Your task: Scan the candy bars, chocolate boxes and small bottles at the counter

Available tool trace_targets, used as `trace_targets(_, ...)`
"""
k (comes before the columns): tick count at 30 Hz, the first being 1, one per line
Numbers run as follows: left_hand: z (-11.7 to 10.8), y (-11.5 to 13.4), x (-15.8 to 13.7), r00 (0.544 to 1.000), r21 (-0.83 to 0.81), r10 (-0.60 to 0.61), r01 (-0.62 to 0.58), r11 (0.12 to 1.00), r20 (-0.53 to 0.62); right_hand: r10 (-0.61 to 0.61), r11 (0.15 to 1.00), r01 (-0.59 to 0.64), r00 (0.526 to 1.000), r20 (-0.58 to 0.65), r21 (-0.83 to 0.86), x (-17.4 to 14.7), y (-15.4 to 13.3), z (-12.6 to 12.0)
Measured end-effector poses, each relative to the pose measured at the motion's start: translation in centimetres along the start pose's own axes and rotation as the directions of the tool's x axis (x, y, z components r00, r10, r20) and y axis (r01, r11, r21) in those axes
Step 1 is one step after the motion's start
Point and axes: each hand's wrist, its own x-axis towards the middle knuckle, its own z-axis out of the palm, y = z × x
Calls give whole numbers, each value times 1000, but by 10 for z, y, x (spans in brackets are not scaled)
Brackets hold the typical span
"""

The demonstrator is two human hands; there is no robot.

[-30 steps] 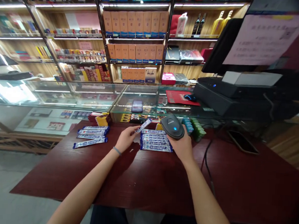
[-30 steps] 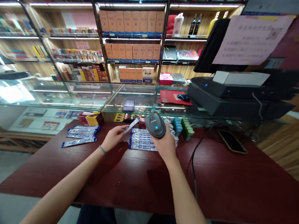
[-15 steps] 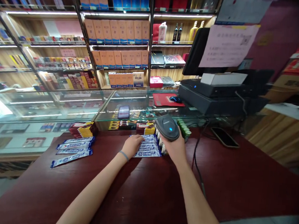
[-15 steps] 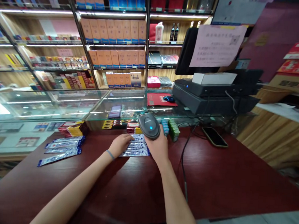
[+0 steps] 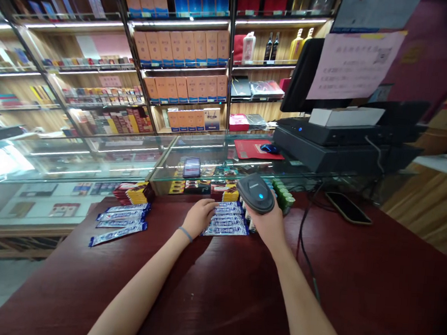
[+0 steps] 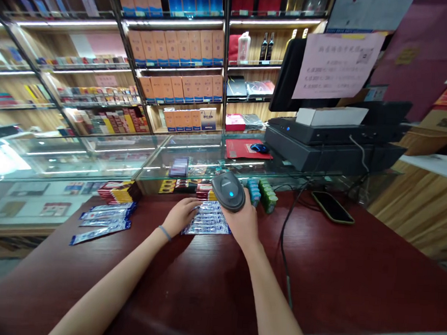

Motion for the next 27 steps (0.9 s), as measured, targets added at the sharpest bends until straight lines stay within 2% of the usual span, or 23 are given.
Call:
trace_targets(5, -49, -18, -30, 990, 41, -34, 40, 998, -139, -81, 996, 82, 996, 39, -32, -8, -1, 8)
trace_targets(9, -89, -42, -71, 975, 105, -132, 152, 983, -181, -138, 989, 144, 983, 121, -38, -17, -4, 18)
trace_targets(16, -145, -90, -151, 944, 219, -285, 318, 923, -169, -60, 993, 93, 936, 346, -78, -42, -18, 39)
trace_targets(21, -169, -108, -189, 924, 273, -351, 381, 883, -154, -83, 974, 170, 879, 469, -147, -61, -26, 55)
trace_targets(27, -174, -120, -205, 864, 248, -475, 504, 828, -169, -152, 927, 316, 809, 568, -203, -71, -16, 63)
